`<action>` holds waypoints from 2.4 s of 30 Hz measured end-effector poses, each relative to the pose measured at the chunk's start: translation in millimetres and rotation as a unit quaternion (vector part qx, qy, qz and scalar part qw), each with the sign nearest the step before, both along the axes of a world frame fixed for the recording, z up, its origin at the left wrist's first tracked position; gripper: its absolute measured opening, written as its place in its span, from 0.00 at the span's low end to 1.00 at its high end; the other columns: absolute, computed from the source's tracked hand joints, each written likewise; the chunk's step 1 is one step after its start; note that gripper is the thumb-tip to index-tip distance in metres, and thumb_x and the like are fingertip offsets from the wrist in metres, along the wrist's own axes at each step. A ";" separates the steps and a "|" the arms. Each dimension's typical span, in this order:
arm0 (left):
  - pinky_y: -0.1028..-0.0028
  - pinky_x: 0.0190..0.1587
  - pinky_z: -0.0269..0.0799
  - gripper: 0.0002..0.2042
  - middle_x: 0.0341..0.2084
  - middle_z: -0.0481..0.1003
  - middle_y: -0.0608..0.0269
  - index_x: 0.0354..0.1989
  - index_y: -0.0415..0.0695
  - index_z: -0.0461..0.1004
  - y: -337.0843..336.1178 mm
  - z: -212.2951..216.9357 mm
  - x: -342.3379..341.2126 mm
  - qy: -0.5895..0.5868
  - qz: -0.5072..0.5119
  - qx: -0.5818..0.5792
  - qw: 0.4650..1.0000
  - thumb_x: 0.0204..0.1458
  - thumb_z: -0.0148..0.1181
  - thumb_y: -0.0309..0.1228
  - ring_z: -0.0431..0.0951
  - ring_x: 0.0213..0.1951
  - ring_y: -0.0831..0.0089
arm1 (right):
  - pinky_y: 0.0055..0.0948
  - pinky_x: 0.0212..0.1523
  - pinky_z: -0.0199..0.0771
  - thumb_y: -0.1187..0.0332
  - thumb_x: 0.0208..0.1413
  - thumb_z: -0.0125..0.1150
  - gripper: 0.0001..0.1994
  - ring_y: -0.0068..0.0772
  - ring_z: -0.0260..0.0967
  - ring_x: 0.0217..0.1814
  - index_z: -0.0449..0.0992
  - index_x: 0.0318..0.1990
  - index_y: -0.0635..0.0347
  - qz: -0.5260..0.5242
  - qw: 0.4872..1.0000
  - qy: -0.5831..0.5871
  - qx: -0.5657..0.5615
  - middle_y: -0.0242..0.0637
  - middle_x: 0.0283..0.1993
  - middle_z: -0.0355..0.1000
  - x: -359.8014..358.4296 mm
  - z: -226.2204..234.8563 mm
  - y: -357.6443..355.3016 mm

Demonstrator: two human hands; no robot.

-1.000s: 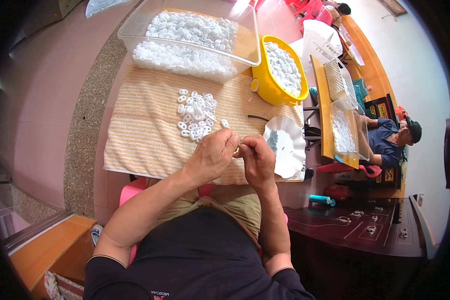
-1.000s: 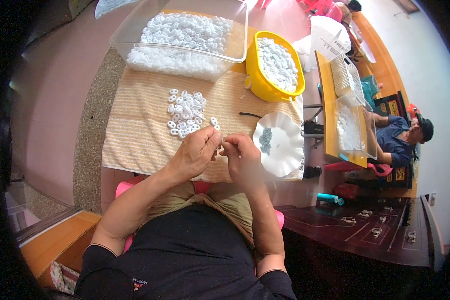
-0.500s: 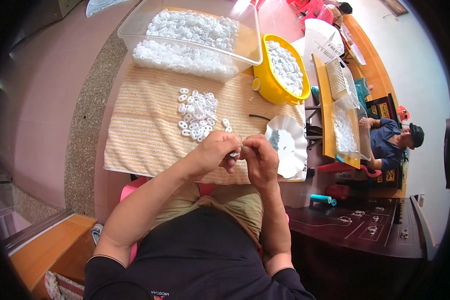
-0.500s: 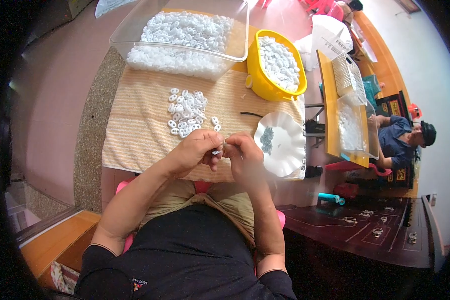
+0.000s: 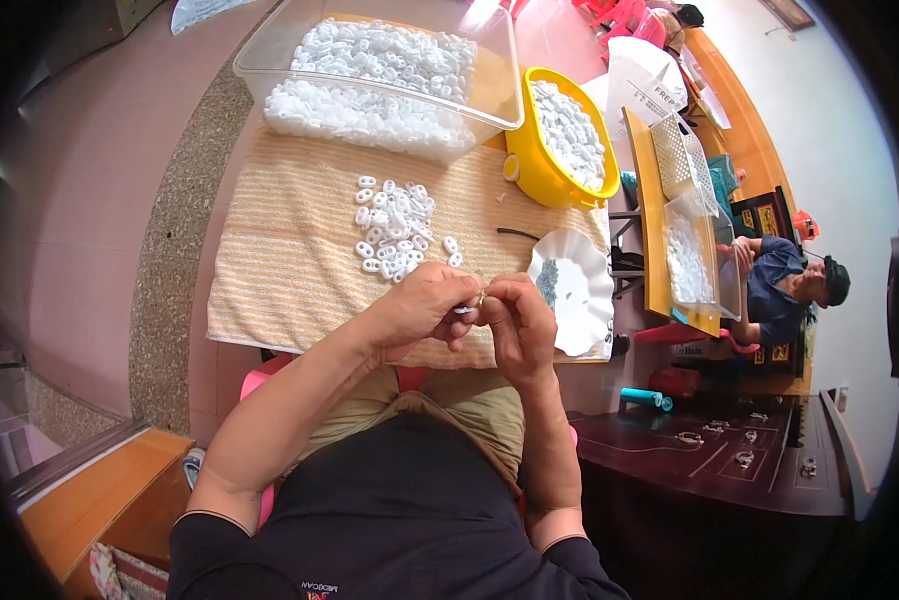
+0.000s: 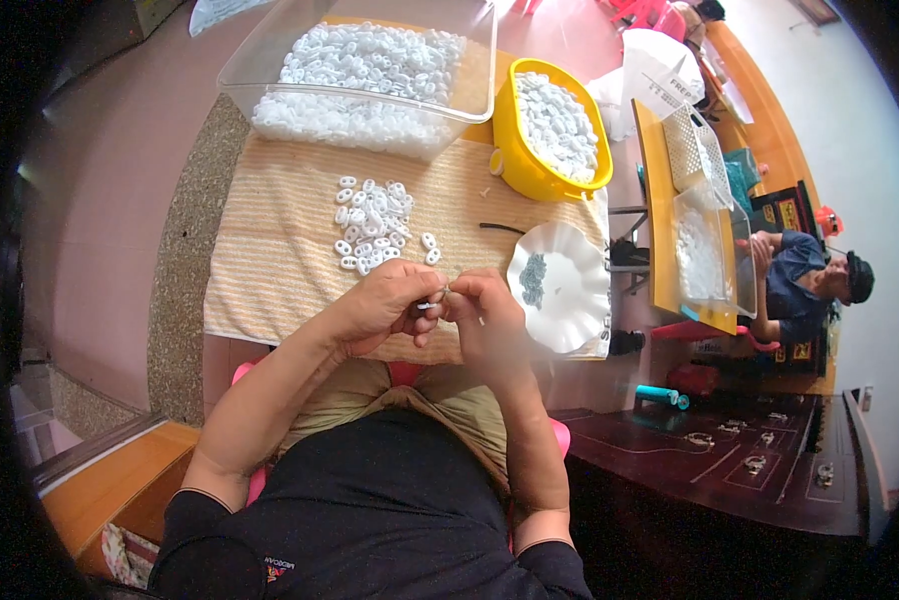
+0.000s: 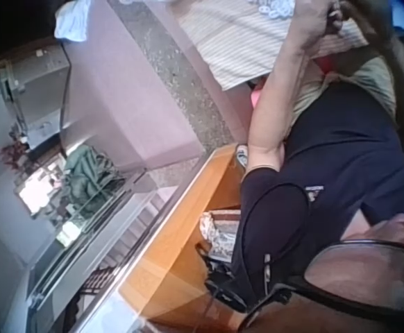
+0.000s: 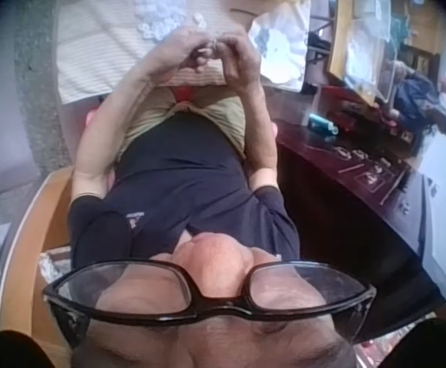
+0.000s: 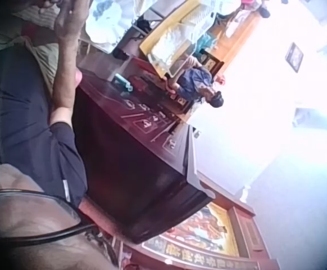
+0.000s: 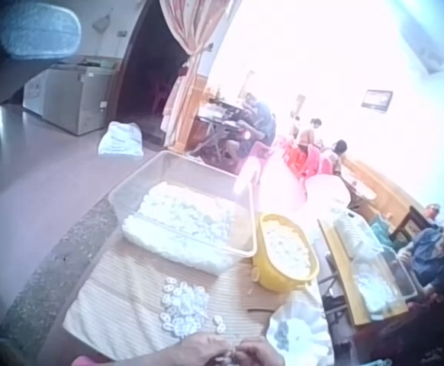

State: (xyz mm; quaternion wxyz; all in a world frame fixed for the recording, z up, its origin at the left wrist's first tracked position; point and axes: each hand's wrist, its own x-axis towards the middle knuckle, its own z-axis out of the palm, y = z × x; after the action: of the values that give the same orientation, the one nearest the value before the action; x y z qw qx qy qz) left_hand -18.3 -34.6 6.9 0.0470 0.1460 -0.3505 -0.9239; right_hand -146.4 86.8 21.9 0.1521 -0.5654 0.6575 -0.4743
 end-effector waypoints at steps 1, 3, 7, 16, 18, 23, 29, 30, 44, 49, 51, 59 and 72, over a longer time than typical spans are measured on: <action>0.78 0.24 0.71 0.12 0.21 0.68 0.68 0.27 0.43 0.68 0.2 -0.5 -0.3 0.003 0.005 -0.001 1.000 0.59 0.51 0.37 0.68 0.22 0.80 | 0.25 0.35 0.75 0.80 0.57 0.55 0.03 0.29 0.73 0.35 0.69 0.38 0.67 0.004 0.999 -0.052 0.010 0.40 0.37 0.69 0.1 -0.8 0.3; 0.78 0.24 0.71 0.13 0.22 0.69 0.67 0.27 0.42 0.69 0.2 -1.7 -0.7 0.009 0.008 -0.014 1.000 0.59 0.51 0.38 0.68 0.22 0.80 | 0.24 0.36 0.75 0.80 0.57 0.55 0.03 0.27 0.73 0.35 0.69 0.38 0.68 0.007 0.995 -0.102 0.020 0.39 0.37 0.69 1.6 0.9 0.3; 0.79 0.25 0.71 0.15 0.22 0.71 0.66 0.28 0.41 0.71 0.4 -7.1 -2.3 0.024 0.013 -0.077 0.997 0.61 0.50 0.40 0.69 0.22 0.82 | 0.22 0.36 0.75 0.79 0.57 0.55 0.03 0.26 0.74 0.33 0.70 0.37 0.70 0.018 0.981 -0.184 0.054 0.37 0.35 0.70 -4.3 -1.4 2.2; 0.80 0.27 0.71 0.18 0.22 0.71 0.67 0.28 0.40 0.72 1.4 -9.6 -4.0 0.039 0.018 -0.156 0.987 0.62 0.48 0.42 0.70 0.24 0.83 | 0.23 0.35 0.78 0.79 0.57 0.56 0.03 0.26 0.75 0.33 0.71 0.36 0.71 -0.001 0.948 -0.309 0.079 0.37 0.34 0.72 -5.9 1.9 5.5; 0.80 0.28 0.71 0.18 0.22 0.71 0.67 0.28 0.40 0.72 1.7 -7.4 -4.5 0.037 0.021 -0.168 0.985 0.63 0.48 0.42 0.70 0.24 0.82 | 0.23 0.35 0.78 0.79 0.57 0.56 0.03 0.26 0.74 0.33 0.71 0.37 0.71 -0.001 0.950 -0.303 0.078 0.37 0.34 0.72 -5.4 3.5 5.5; 0.80 0.29 0.71 0.17 0.23 0.72 0.67 0.30 0.40 0.71 3.2 -5.7 -5.7 0.028 0.037 -0.236 0.971 0.62 0.48 0.42 0.70 0.25 0.82 | 0.23 0.36 0.78 0.78 0.57 0.56 0.03 0.26 0.74 0.34 0.71 0.37 0.71 0.003 0.960 -0.267 0.082 0.36 0.34 0.72 -6.7 3.1 6.1; 0.77 0.27 0.71 0.13 0.21 0.72 0.64 0.31 0.36 0.71 5.8 -5.5 -6.3 0.043 0.073 -0.285 0.955 0.61 0.50 0.34 0.72 0.24 0.80 | 0.24 0.37 0.79 0.76 0.60 0.55 0.05 0.22 0.72 0.33 0.71 0.39 0.70 0.000 0.965 -0.236 0.111 0.35 0.34 0.70 -7.9 1.7 8.6; 0.77 0.27 0.71 0.12 0.21 0.72 0.64 0.32 0.36 0.71 5.8 -6.1 -6.1 0.043 0.068 -0.277 0.958 0.61 0.50 0.34 0.72 0.24 0.80 | 0.22 0.36 0.78 0.76 0.59 0.56 0.04 0.23 0.73 0.33 0.71 0.38 0.69 -0.004 0.965 -0.243 0.102 0.35 0.33 0.72 -8.1 -0.3 8.7; 0.72 0.30 0.70 0.11 0.22 0.73 0.57 0.33 0.34 0.71 6.9 -4.9 -6.1 0.006 0.116 -0.357 0.927 0.58 0.52 0.33 0.74 0.26 0.73 | 0.21 0.32 0.75 0.71 0.60 0.56 0.09 0.22 0.73 0.29 0.74 0.40 0.70 -0.040 0.962 -0.239 0.128 0.36 0.31 0.74 -6.9 -2.5 8.4; 0.67 0.33 0.69 0.11 0.24 0.74 0.51 0.33 0.34 0.71 6.4 -4.4 -5.2 0.005 0.131 -0.406 0.904 0.57 0.53 0.32 0.74 0.28 0.64 | 0.25 0.32 0.78 0.68 0.64 0.51 0.11 0.23 0.71 0.27 0.72 0.39 0.70 -0.029 0.949 -0.284 0.133 0.35 0.27 0.71 -7.6 -1.7 8.6; 0.67 0.33 0.69 0.11 0.24 0.74 0.50 0.33 0.34 0.71 6.6 -4.0 -5.2 0.005 0.130 -0.416 0.900 0.57 0.53 0.33 0.74 0.28 0.63 | 0.26 0.33 0.79 0.68 0.64 0.51 0.11 0.23 0.71 0.27 0.72 0.38 0.69 -0.028 0.948 -0.288 0.132 0.35 0.27 0.71 -8.4 -1.4 8.9; 0.64 0.34 0.70 0.11 0.25 0.74 0.47 0.33 0.34 0.71 8.6 -2.2 -5.8 -0.004 0.134 -0.443 0.887 0.57 0.52 0.32 0.76 0.30 0.55 | 0.22 0.33 0.76 0.70 0.61 0.54 0.09 0.23 0.73 0.30 0.73 0.38 0.70 -0.033 0.942 -0.315 0.111 0.35 0.30 0.73 -10.9 -5.6 10.0; 0.60 0.33 0.70 0.08 0.26 0.71 0.47 0.30 0.36 0.70 11.6 -1.5 -6.2 0.021 0.217 -0.552 0.805 0.55 0.54 0.30 0.74 0.31 0.50 | 0.30 0.32 0.81 0.63 0.64 0.49 0.14 0.24 0.71 0.29 0.71 0.36 0.67 -0.014 0.920 -0.357 0.160 0.36 0.29 0.70 -12.8 -1.0 7.7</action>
State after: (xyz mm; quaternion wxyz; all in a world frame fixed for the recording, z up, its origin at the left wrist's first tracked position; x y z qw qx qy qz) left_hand -24.5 -23.0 5.4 0.3262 0.1479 -0.7592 -0.5434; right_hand -159.3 94.5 20.9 0.4582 -0.3171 0.6345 -0.5356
